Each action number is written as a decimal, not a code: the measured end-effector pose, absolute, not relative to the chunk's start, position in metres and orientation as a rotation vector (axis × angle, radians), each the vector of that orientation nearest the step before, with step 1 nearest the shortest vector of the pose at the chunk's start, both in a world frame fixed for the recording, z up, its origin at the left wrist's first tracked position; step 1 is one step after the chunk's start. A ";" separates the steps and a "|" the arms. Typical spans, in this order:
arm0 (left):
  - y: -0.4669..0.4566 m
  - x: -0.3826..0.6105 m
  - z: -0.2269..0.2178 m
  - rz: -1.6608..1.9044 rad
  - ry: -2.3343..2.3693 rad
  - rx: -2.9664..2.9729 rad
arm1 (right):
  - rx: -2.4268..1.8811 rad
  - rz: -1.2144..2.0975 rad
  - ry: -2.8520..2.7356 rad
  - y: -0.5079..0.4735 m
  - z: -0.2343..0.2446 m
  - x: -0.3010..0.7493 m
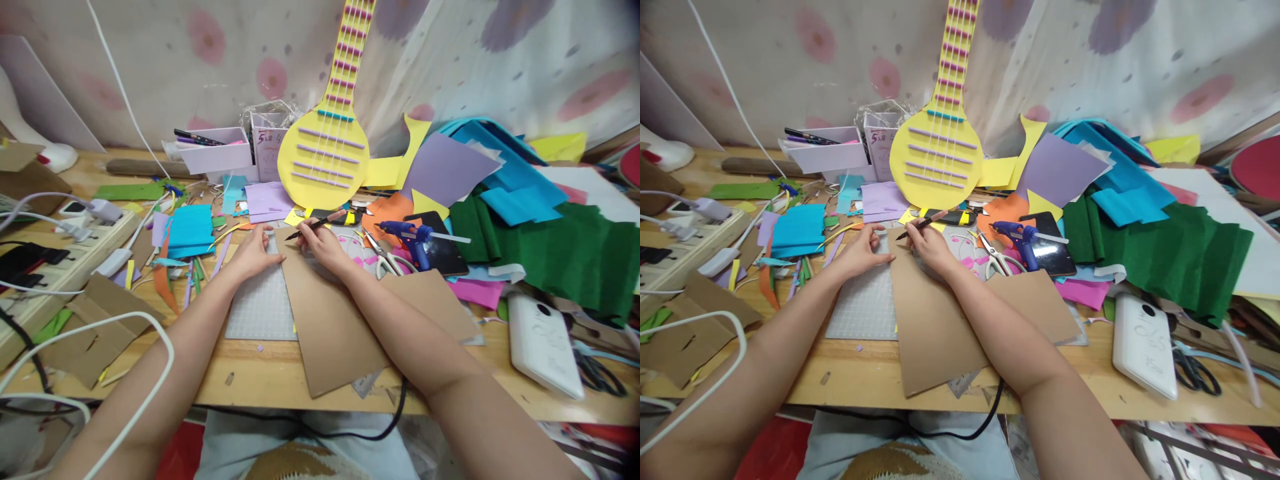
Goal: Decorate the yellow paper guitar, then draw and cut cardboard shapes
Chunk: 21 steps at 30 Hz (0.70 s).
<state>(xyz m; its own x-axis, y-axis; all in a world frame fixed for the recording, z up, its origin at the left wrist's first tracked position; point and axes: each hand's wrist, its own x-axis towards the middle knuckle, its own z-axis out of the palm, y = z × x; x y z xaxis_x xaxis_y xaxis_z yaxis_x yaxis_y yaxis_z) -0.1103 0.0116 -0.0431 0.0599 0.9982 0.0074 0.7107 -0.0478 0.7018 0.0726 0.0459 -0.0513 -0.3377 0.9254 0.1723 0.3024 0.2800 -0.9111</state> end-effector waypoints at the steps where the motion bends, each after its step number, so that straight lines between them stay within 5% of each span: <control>1: 0.011 -0.110 -0.042 0.703 1.705 1.808 | -1.106 1.054 -1.818 0.045 -0.051 0.073; 21: 0.009 -0.108 -0.039 0.719 1.708 1.811 | -1.131 0.949 -1.904 0.039 -0.046 0.072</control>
<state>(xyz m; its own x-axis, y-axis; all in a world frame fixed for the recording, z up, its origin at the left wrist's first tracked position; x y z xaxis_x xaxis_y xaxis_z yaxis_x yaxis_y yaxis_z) -0.1084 0.0095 -0.0388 0.0525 0.9985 0.0145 0.7081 -0.0475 0.7045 0.0715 0.0394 -0.0462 -0.3596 0.9102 0.2055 0.3838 0.3450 -0.8566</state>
